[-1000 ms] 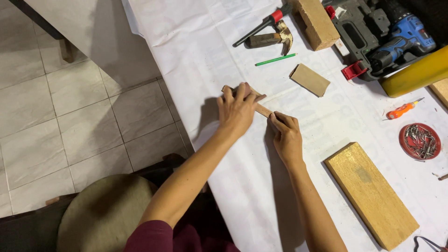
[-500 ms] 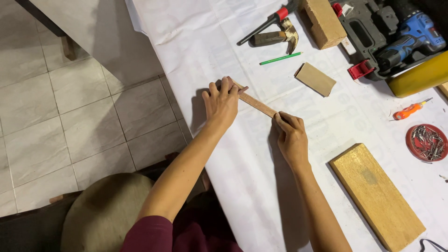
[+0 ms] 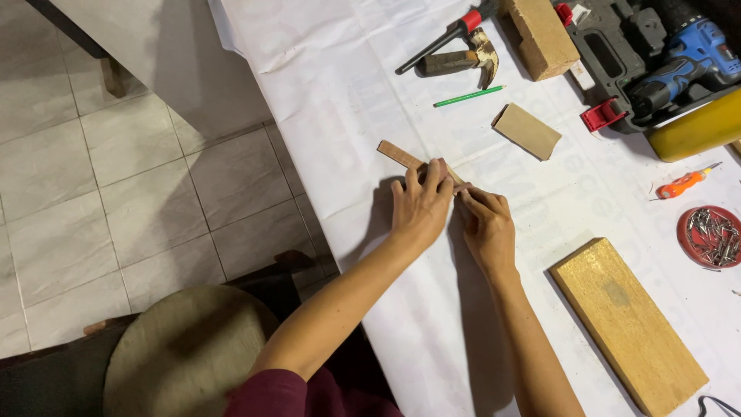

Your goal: The person sands a small wooden frame and thin wood strips with a sanding block, measures the frame with a tape measure, hammers nails into the frame joint, and sorts through a pile of wood strips on the table before sanding another strip.

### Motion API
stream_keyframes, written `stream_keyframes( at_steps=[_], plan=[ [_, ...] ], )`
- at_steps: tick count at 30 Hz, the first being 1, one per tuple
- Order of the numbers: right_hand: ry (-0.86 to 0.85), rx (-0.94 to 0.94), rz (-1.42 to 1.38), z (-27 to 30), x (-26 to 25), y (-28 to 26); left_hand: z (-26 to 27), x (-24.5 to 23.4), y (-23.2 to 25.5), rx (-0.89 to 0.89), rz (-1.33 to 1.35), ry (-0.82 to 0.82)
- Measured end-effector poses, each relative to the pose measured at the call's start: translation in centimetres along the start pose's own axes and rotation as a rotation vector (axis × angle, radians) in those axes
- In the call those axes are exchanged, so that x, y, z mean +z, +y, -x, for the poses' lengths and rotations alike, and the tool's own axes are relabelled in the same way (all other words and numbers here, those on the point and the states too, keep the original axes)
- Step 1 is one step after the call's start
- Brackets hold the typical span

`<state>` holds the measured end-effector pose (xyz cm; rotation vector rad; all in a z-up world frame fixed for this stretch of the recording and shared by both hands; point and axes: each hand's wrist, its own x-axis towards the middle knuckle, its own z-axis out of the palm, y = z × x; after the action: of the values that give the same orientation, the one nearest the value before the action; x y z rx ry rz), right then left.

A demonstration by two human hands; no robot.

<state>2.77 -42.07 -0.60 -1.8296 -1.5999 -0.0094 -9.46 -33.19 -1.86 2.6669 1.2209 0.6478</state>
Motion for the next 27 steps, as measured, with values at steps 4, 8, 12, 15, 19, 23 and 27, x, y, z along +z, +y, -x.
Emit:
stream_keyframes(
  at_steps=[4, 8, 12, 15, 19, 23, 27],
  plan=[
    [0.034, -0.026, 0.001, -0.2, -0.1, -0.6, -1.3, -0.3, -4.7, -0.037, -0.066, -0.002],
    [0.042, -0.037, 0.03, -0.2, 0.0, -0.6, -2.5, -2.1, -7.6, -0.16, -0.12, -0.001],
    [0.051, -0.037, 0.026, -0.3, -0.1, -0.7, -3.1, -5.1, -5.4, -0.194, -0.021, -0.055],
    [0.047, -0.033, 0.014, -0.4, -0.2, -0.6, -1.4, -4.8, -0.9, -0.097, 0.116, -0.038],
    [0.0, 0.03, 0.011, -0.6, -0.2, -0.4, -0.6, -1.0, 0.5, -0.011, 0.097, -0.104],
    [0.001, 0.005, 0.012, -0.5, -0.4, -1.3, -1.1, -0.1, -3.5, -0.027, -0.029, -0.059],
    [0.022, -0.03, 0.06, -0.6, -0.3, -1.1, -2.8, -2.7, -7.5, -0.173, -0.095, -0.106]
  ],
)
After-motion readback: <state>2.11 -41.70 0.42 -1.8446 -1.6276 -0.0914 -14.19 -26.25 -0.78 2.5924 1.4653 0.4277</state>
